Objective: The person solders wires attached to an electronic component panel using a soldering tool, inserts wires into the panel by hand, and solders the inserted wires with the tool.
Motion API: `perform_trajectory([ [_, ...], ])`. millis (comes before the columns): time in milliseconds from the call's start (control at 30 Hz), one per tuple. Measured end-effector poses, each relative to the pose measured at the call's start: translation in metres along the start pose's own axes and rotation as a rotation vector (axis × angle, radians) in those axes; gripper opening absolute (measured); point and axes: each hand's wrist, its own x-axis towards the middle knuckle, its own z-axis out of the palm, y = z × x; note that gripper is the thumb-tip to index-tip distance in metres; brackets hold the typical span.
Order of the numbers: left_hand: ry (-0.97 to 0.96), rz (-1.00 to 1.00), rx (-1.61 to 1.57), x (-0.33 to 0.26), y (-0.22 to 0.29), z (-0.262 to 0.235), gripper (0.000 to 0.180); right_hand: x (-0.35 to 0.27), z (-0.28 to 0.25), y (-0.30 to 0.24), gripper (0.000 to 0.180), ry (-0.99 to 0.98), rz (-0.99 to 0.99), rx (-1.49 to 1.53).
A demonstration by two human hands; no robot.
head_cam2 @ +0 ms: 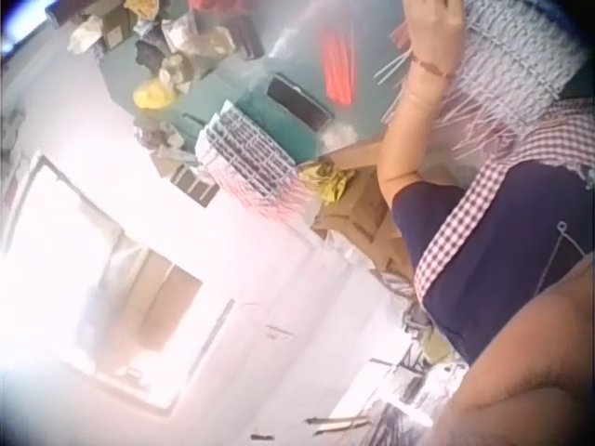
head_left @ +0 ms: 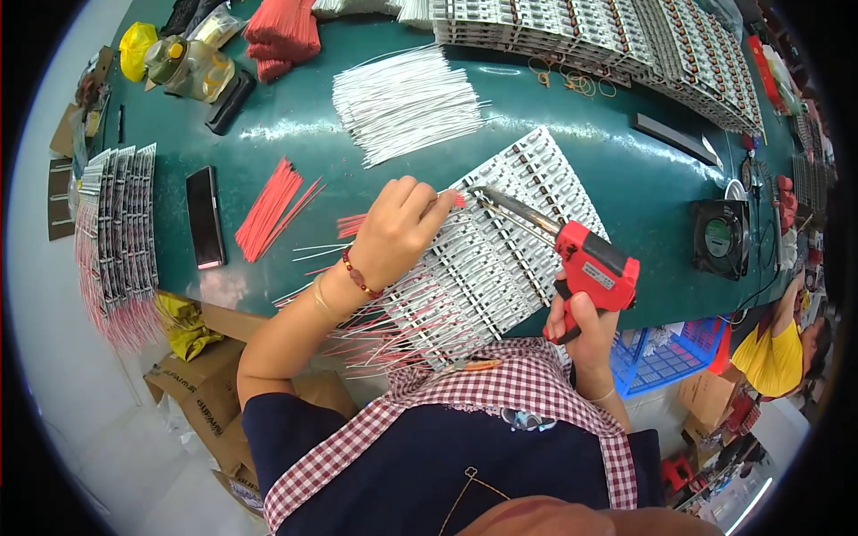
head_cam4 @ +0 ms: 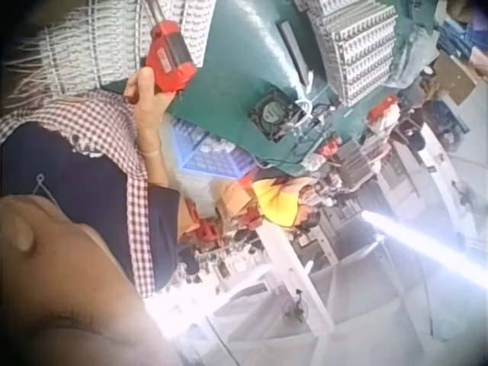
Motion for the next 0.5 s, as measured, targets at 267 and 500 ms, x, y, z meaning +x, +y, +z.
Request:
perform_trajectory([
  [267,-0.027,-0.054,-0.015,-0.006,0.002,-0.001,0.030,-0.004,0.012,0.000,0.012,0.019,0.050,-0.166],
  [500,-0.035,-0.075,-0.022,-0.005,0.001,0.000,0.030,-0.005,0.018,-0.002,0.023,0.056,0.048,-0.339],
])
